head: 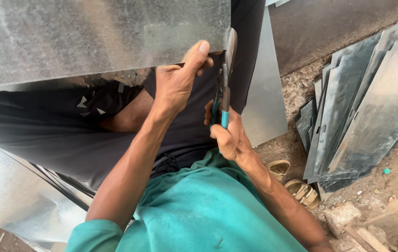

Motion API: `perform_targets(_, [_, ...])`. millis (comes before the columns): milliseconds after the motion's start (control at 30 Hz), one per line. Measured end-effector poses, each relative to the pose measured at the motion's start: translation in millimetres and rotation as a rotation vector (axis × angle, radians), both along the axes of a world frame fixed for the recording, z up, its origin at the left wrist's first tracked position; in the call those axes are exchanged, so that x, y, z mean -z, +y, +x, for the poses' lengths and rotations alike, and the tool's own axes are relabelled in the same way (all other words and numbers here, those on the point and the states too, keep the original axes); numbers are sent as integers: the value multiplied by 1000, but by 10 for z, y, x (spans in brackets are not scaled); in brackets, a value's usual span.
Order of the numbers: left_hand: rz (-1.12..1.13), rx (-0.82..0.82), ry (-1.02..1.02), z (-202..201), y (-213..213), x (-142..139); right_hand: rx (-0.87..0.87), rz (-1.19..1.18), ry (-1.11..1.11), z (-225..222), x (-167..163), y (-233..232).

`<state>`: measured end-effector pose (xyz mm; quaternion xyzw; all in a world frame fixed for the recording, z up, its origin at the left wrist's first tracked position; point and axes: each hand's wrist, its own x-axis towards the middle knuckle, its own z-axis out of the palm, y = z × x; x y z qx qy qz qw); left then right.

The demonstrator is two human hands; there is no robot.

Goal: The person sits cross-legged on the ground and uses tin snips to cut small rectangular pieces from a large metal sheet. The person repeatedly positions the snips, cuts, and removes the small cut pieces, which accumulate on the ground.

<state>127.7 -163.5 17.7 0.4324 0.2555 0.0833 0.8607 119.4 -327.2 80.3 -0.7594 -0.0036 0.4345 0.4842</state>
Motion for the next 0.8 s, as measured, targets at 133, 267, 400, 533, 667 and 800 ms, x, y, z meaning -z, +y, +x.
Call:
perform_targets(133, [-13,-19,31,-16,25,13,10,29,31,-6,-22,4])
perform_targets(267, [-3,-5,68,-7,-25,51,44,23,-46,-32,49,34])
perform_targets(400, [39,13,110,-23,101,-69,105,61,-84,-81,90,120])
perform_targets(533, [-141,-167,93,-243,597,-429,-318,-308,-489,65,-4,60])
perform_targets(667, [175,-214,88,-641,875,-698,-484,-342,-677,201,9,-68])
perform_targets(800, [104,-402,-14,-671,452,-485,-435,-128,-531,62,140,-88])
